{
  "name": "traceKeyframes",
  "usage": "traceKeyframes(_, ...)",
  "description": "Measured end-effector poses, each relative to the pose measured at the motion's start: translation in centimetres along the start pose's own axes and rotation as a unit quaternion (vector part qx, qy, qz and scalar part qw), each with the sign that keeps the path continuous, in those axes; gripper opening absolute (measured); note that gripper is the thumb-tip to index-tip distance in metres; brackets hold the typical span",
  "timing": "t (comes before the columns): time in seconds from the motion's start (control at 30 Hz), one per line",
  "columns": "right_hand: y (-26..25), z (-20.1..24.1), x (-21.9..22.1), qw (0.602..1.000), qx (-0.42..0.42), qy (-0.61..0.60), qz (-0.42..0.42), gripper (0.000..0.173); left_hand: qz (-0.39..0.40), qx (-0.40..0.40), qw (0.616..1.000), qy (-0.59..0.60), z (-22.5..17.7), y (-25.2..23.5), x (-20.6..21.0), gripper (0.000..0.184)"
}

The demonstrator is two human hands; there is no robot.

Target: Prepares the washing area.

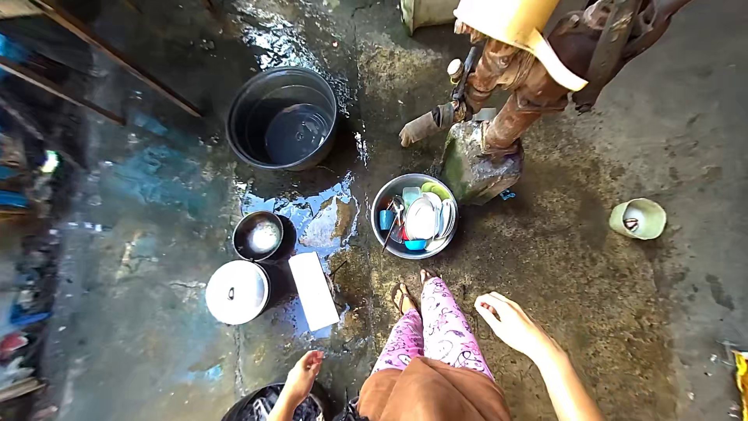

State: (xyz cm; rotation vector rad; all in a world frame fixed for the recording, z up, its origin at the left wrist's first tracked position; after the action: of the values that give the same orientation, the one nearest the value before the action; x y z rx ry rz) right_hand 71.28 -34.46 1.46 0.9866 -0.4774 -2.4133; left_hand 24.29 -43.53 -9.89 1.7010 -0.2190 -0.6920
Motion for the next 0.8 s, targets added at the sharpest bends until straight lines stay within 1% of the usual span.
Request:
traceKeyframes(0.13,0.0,0.1,-0.6,1.000,0.011,0.005,0.006,0.027,0.010,-0.022,1.000,-0.010,0.7,-0.4,0.5,0.035)
traceKeyframes(0.27,0.3,0.0,-1.1,1.000,0.025,0.001,0.012,0.028,0.013,-0.030,0.999,-0.006,0.0,-0.5,0.9,0.035)
traceKeyframes(0.4,-0.4,0.2,-1.4,0.999,0.036,0.001,0.033,0.028,0.013,-0.018,1.000,-0.002,-1.6,0.0,1.3,0.034)
traceKeyframes(0.57,-0.1,0.4,-1.1,1.000,0.019,-0.007,-0.007,0.027,0.021,0.021,0.999,-0.013,-2.8,-0.7,0.9,0.034)
traceKeyframes(0.67,0.1,0.3,-0.1,1.000,0.024,-0.005,-0.004,0.027,0.013,0.021,1.000,-0.006,-2.1,-0.7,0.2,0.034)
traceKeyframes(0.8,-0.3,0.8,-0.1,1.000,0.009,-0.003,-0.015,0.027,0.002,0.006,1.000,0.007,-0.4,-0.3,-0.8,0.034)
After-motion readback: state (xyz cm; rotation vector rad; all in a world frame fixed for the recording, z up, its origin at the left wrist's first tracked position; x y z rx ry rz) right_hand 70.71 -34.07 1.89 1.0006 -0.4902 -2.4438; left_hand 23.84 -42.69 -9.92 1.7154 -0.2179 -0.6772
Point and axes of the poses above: each hand's wrist, its own y-axis away from the middle knuckle, its own x-axis out of the palm, z = x × y, the point moved 2 cm from there along -y, towards the middle knuckle, and after that the axes turned 12 degrees about -x, right-handed, at the moved point
